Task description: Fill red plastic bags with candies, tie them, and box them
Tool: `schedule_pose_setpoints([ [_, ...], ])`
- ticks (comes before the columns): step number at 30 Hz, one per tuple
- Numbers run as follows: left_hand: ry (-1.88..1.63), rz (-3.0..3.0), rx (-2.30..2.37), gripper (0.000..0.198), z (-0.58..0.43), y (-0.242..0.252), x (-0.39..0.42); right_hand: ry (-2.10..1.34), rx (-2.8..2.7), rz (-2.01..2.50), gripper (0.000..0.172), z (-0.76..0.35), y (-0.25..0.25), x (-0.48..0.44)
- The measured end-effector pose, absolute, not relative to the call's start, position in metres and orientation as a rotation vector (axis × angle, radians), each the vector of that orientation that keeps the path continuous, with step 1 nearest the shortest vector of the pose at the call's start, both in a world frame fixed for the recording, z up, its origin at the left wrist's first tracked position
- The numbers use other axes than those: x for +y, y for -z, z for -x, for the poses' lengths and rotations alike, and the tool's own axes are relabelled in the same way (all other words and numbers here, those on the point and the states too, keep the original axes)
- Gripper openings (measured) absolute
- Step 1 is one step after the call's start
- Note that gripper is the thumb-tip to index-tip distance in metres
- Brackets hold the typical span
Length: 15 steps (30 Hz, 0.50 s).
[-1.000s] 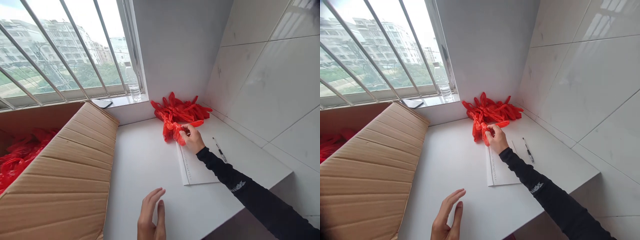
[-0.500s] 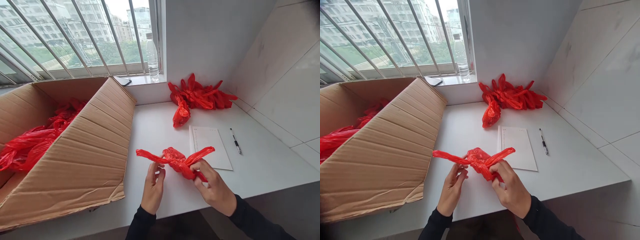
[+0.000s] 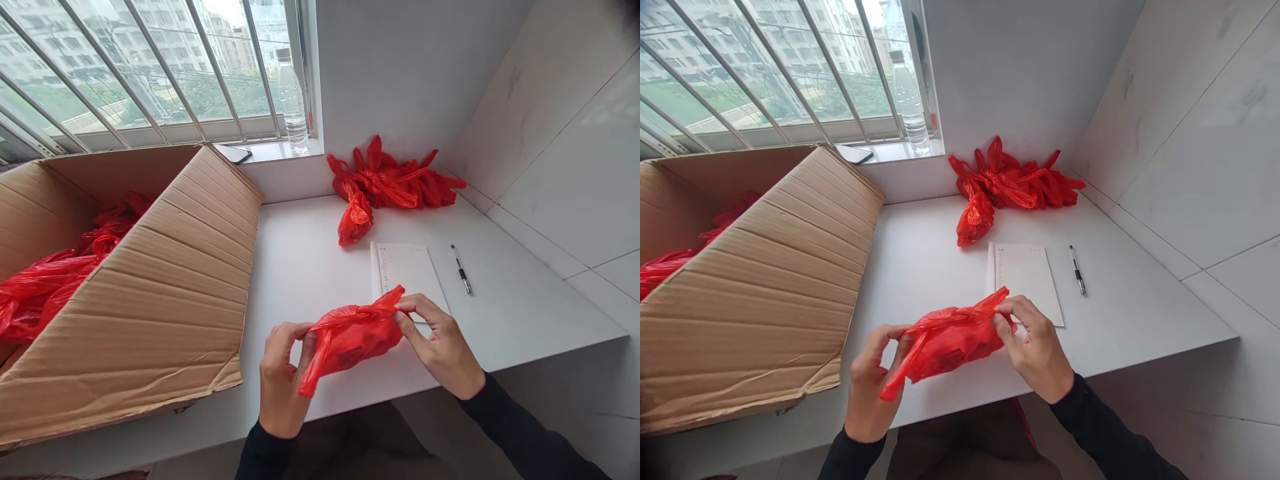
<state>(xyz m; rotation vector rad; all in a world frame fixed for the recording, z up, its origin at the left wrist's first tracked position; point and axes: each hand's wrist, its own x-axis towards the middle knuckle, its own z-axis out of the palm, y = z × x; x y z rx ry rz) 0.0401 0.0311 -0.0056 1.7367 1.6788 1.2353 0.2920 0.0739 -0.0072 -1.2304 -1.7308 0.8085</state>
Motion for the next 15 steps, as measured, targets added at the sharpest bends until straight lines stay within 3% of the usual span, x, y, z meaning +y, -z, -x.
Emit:
schedule_pose_setpoints([
  [4, -1.197, -1.696, 1.676, 0.015, -0.042, -0.003, 0.023, -0.946, -1.742, 1.306, 0.021, -0.294, 0.003, 0.073],
  [8, -1.203, -1.748, 1.559, 0.030, -0.060, -0.015, 0.021, -1.108, -1.810, 1.199, 0.025, -0.277, -0.008, 0.068],
  [12, -1.284, -1.608, 1.575, 0.010, -0.057, -0.019, 0.021, -1.214, -1.682, 1.133, 0.022, -0.279, -0.013, 0.068],
  [15, -1.383, -1.435, 1.680, 0.011, -0.045, -0.018, 0.021, -1.210, -1.559, 1.188, 0.019, -0.292, -0.013, 0.068],
])
